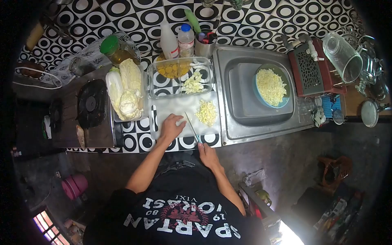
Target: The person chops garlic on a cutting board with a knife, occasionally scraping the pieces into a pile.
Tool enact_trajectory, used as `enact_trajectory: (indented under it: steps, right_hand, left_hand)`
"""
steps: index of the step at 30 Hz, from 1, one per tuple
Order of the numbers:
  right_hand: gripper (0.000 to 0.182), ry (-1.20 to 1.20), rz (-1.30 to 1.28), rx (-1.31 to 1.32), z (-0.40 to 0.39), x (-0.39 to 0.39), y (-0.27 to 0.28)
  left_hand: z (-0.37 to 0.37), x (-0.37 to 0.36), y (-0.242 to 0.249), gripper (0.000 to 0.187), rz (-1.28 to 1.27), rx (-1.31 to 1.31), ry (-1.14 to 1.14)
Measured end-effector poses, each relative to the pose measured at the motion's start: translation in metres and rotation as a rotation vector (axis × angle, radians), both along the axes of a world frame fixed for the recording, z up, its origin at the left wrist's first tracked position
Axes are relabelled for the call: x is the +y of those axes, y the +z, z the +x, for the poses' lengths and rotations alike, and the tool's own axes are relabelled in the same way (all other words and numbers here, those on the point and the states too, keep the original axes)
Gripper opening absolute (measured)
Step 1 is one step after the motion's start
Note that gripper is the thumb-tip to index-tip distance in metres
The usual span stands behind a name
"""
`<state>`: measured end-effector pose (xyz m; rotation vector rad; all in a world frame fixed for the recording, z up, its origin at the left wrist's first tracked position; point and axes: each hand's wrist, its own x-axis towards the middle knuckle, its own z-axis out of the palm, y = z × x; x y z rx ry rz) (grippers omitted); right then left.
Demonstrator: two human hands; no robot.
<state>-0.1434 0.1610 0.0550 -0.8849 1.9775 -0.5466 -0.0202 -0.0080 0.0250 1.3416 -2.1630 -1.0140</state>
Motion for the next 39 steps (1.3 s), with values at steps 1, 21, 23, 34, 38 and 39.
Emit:
enact_trajectory:
  steps: [1, 21, 23, 34, 38, 39]
  right_hand:
    - [0.052, 0.006, -0.018, 0.014, 0.001, 0.000, -0.001]
    - [0.045, 0.035, 0.067, 0.112, 0.007, 0.000, -0.006]
    - [0.045, 0.040, 0.076, 0.125, 0.008, -0.006, -0.009]
    - [0.049, 0.083, 0.095, 0.123, 0.002, -0.034, 0.019]
    - [0.047, 0.050, 0.123, 0.203, 0.013, -0.023, 0.009]
    - [0.047, 0.051, 0.124, 0.202, 0.015, -0.023, 0.005]
  left_hand:
    - [-0.001, 0.000, 0.000, 0.018, 0.002, 0.002, -0.004]
    - [-0.001, -0.003, -0.010, 0.008, 0.042, 0.001, -0.145]
    - [-0.001, 0.000, -0.010, 0.008, -0.018, -0.001, -0.163]
    - [0.003, 0.008, -0.006, 0.010, -0.160, -0.007, -0.189]
    - [0.004, 0.007, -0.004, 0.011, -0.180, 0.009, -0.194]
    - [0.004, 0.007, -0.004, 0.012, -0.177, 0.016, -0.199]
